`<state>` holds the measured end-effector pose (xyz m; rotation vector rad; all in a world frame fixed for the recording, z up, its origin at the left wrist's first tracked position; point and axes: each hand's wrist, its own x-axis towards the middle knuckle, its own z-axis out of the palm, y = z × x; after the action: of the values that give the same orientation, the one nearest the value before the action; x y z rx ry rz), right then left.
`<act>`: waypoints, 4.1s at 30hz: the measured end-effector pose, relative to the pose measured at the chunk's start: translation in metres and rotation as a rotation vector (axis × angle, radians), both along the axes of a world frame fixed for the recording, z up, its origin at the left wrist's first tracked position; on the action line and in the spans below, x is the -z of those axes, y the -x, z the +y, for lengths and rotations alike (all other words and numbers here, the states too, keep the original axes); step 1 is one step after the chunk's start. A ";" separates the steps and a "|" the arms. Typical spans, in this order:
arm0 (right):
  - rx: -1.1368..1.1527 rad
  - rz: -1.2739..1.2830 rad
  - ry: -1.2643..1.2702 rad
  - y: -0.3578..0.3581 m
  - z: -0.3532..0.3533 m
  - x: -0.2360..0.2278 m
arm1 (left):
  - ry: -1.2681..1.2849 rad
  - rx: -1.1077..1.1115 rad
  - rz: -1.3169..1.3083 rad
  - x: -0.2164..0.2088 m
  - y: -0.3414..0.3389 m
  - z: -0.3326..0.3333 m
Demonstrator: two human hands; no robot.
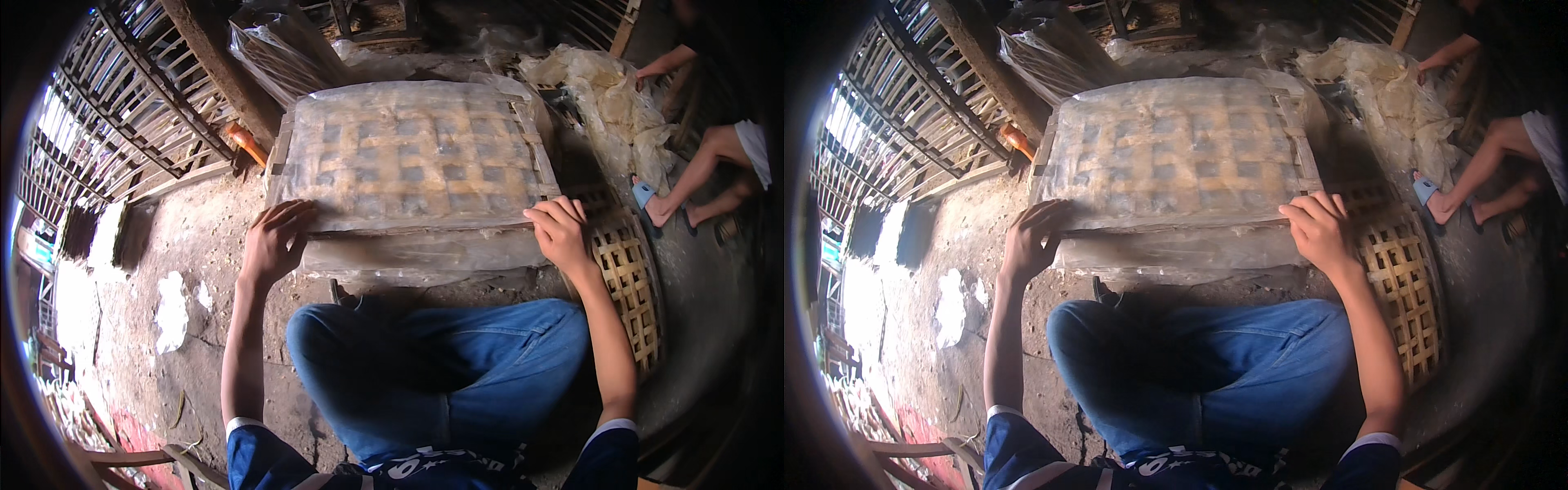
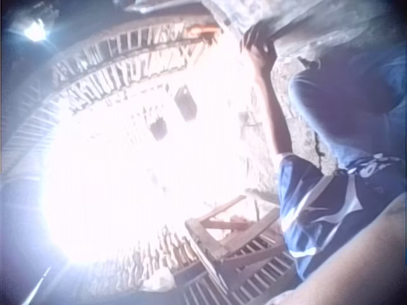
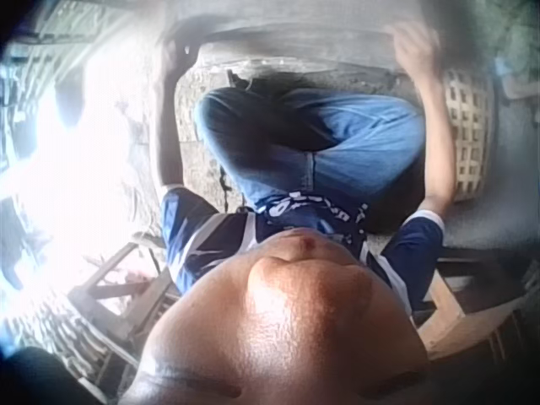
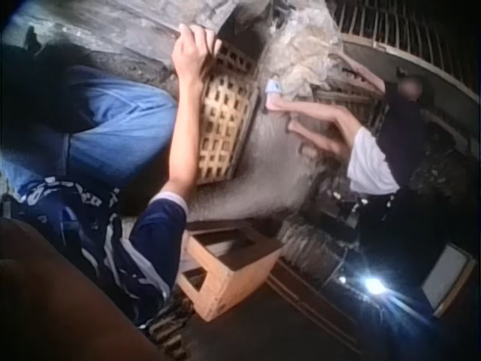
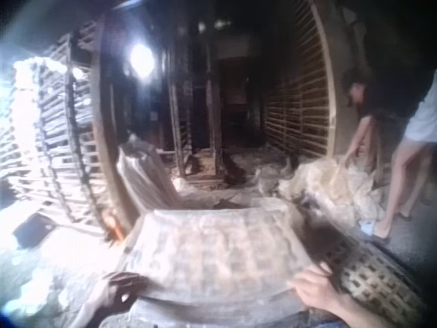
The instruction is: The person sits on the floor and assembles bamboo trays by hand. They place a plastic sheet over a tray, then pick up a bamboo lattice frame and press it into place, repeating the process with additional frames.
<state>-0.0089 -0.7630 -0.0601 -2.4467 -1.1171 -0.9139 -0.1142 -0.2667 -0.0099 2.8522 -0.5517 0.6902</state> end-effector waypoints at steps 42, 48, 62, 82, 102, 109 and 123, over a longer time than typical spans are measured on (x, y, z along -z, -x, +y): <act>0.306 0.380 -0.236 0.086 -0.072 0.006 | 0.042 -0.315 -0.186 0.047 0.051 -0.042; 0.243 0.314 0.188 0.032 0.017 -0.003 | -0.156 -0.196 -0.123 0.054 0.001 -0.010; 0.252 0.192 0.131 0.007 0.018 0.035 | -0.154 -0.042 -0.154 0.075 0.010 0.008; 0.277 0.152 0.139 0.009 0.026 0.035 | -0.195 -0.117 -0.204 0.094 0.012 0.014; 0.322 0.743 -0.481 0.004 -0.063 0.082 | 0.077 -0.303 -0.308 0.123 0.035 0.030; 0.277 1.251 -0.060 -0.020 -0.061 0.133 | 0.627 -0.451 0.086 0.188 0.037 0.079; 0.269 0.977 0.058 -0.023 -0.061 0.158 | 0.649 -0.591 0.293 0.170 0.037 0.065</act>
<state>0.0137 -0.8244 -0.2179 -2.5816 -0.4609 0.3048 -0.1508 -0.2017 -0.1797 2.3897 0.4966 0.3968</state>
